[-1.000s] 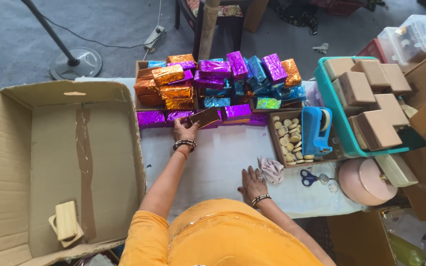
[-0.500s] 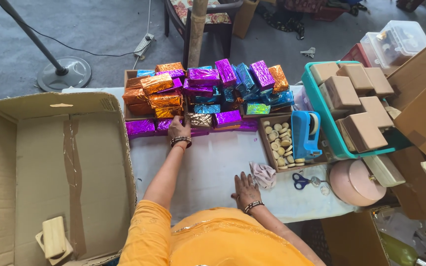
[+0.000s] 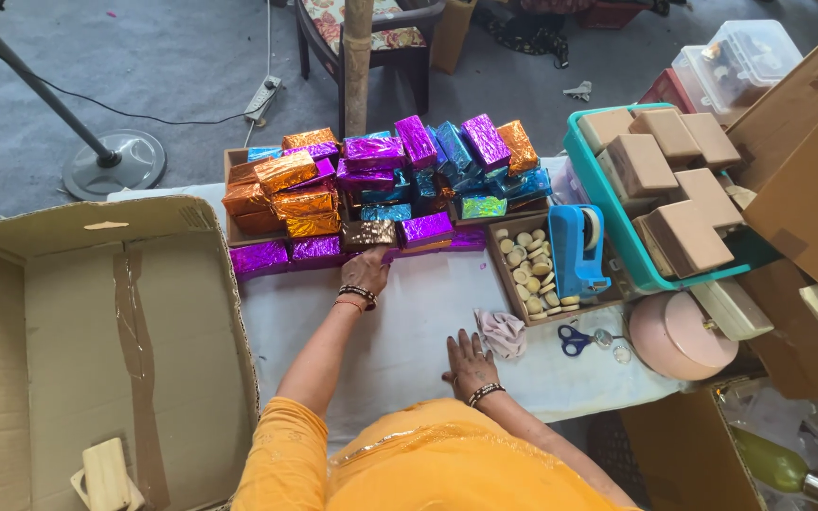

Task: The person wipes a small wooden box with a cloth, then wraps it in metallic foil paper and secures it with tape. They place the wrapped box on a table with other wrapped boxes. The person then wipes a cardboard box and wraps it in purple metallic paper.

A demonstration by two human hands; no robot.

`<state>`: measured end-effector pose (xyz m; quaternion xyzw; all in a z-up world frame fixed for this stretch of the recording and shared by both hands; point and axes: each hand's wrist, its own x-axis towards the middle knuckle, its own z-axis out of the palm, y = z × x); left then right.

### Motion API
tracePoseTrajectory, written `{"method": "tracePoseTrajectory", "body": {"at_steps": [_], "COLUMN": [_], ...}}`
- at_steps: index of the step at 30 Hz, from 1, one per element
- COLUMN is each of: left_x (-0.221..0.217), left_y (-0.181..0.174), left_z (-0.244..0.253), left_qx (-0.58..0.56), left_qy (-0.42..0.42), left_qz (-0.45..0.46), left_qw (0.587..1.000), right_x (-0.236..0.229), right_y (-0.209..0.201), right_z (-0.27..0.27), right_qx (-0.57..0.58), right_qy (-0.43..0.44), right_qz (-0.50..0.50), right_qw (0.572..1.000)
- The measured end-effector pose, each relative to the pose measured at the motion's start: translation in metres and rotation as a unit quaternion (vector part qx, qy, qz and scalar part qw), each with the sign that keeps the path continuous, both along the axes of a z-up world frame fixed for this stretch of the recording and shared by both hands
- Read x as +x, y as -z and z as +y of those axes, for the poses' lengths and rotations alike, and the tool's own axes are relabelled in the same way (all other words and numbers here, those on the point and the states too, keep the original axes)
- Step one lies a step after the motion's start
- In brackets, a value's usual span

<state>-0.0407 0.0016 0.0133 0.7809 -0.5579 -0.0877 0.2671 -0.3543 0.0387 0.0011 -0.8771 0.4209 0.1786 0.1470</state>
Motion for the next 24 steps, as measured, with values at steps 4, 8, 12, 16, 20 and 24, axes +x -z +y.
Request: {"method": "tracePoseTrajectory", "body": {"at_steps": [4,8,12,16,20,24], "left_x": [-0.015,-0.016,-0.017,-0.042,-0.055,-0.059], "left_y": [-0.032,0.003,0.083,0.068,0.061,0.06], "left_z": [0.002,0.013,0.064,0.137,0.166,0.172], "left_qx": [0.101,0.139,0.19,0.216,0.209,0.212], "left_qy": [-0.036,-0.01,0.112,0.088,0.045,0.025], "left_qz": [0.045,0.049,-0.061,-0.108,-0.126,-0.145], "left_qw": [0.993,0.989,0.973,0.967,0.969,0.966], "right_x": [-0.002,0.0,-0.005,-0.005,-0.005,-0.004], "right_y": [0.001,0.004,0.001,0.006,0.01,0.014], "right_z": [0.001,-0.001,0.002,0.002,0.001,0.0], "right_qx": [-0.005,-0.005,-0.002,-0.001,-0.007,0.008], "right_qy": [0.001,0.0,0.004,0.008,-0.005,-0.006], "right_qz": [-0.003,-0.013,-0.035,-0.037,-0.032,-0.014], "right_qw": [1.0,1.0,0.999,0.999,0.999,1.0]}}
